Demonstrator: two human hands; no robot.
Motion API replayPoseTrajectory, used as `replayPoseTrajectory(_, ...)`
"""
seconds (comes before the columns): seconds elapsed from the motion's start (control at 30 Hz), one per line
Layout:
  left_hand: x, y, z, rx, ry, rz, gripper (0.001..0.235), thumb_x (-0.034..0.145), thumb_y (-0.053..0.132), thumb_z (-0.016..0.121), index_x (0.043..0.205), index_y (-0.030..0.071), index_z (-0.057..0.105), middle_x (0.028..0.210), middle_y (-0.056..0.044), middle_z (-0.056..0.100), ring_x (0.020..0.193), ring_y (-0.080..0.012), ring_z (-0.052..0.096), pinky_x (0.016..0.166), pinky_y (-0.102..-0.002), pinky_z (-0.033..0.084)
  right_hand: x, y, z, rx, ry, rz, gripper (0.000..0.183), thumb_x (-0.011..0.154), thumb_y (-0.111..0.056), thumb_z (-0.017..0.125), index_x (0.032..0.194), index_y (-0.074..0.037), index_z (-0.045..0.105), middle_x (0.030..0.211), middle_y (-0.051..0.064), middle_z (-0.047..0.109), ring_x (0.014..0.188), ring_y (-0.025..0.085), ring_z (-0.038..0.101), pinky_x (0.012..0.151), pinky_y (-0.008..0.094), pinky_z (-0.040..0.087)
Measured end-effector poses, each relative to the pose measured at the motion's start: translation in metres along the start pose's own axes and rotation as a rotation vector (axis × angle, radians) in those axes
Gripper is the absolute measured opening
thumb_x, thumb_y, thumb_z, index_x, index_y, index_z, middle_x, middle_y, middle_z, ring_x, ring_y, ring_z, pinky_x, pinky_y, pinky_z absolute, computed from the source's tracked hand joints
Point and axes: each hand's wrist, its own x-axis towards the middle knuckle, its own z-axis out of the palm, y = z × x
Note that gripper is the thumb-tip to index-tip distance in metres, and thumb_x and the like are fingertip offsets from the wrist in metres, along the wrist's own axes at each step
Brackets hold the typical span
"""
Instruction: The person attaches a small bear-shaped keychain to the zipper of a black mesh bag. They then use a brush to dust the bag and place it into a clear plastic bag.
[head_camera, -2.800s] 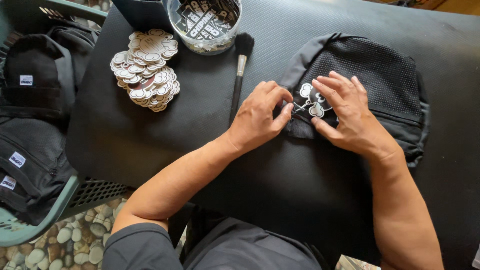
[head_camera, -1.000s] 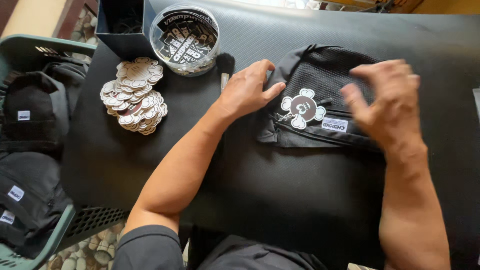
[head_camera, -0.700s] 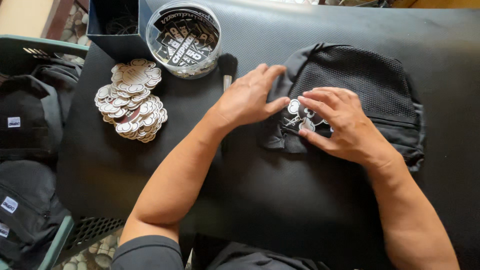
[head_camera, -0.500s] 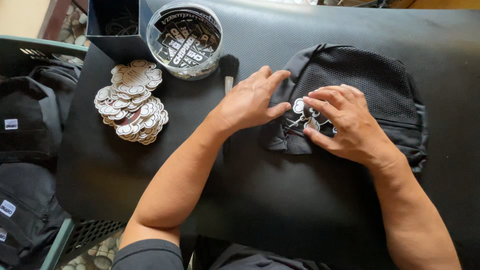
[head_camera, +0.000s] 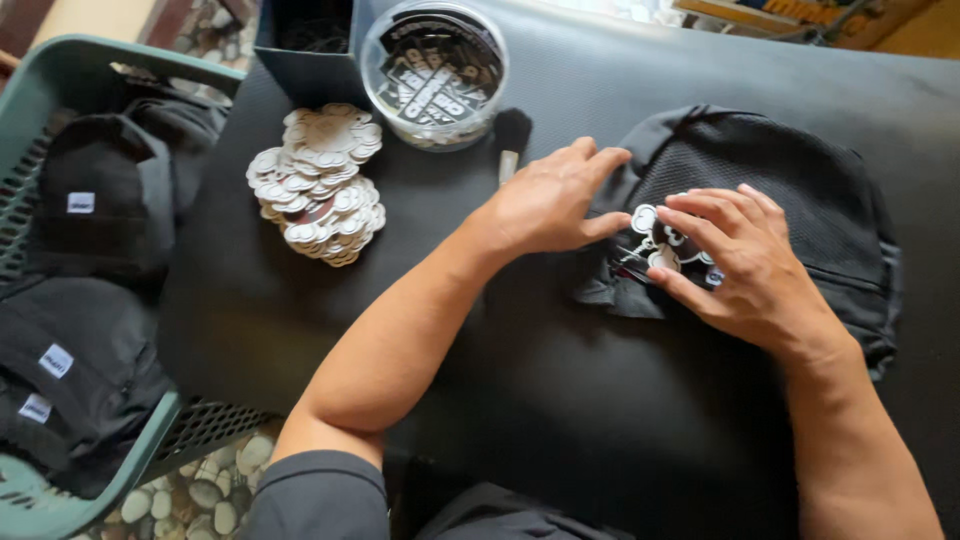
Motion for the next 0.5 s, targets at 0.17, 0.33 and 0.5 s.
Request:
replayPoseTrajectory(0.17,0.006,-0.006,0.016,0.044,0.118,-0.010,0.069,0.090,0.054,0.068,0.140,0.011,0.047,0.118,-0.017,0.062,0.112,-0.0394,0.064,0.092,-0.050,0.050,0.000,0.002,0.004,0.034,0.100,-0.045,0.053,0.092,-0.031,0.076,0.137,-0.008,0.063,0.141,0.014,0.064,0.135,0.033,0.058,0.122,0.055,0.035)
replayPoseTrajectory(0.33,0.013,-0.003,0.023,0.070,0.180,-0.046,0.058,0.088,0.052,0.068,0.126,0.010,0.051,0.112,-0.017,0.066,0.106,-0.0404,0.067,0.087,-0.052,0.052,0.009,-0.024,-0.003,-0.010,0.296,-0.017,0.030,0.108,-0.014,0.072,0.135,0.000,0.069,0.134,0.019,0.067,0.123,0.039,0.061,0.115,0.049,0.039)
replayPoseTrajectory(0.5,0.022,-0.016,0.030,-0.040,0.405,-0.031,0.033,0.092,0.041,0.061,0.109,0.014,0.052,0.106,-0.013,0.069,0.094,-0.0395,0.070,0.076,-0.054,0.051,0.044,-0.089,-0.006,0.003,0.115,-0.355,0.009,0.094,-0.013,0.068,0.101,-0.016,0.072,0.101,0.000,0.071,0.092,0.019,0.068,0.086,0.040,0.046)
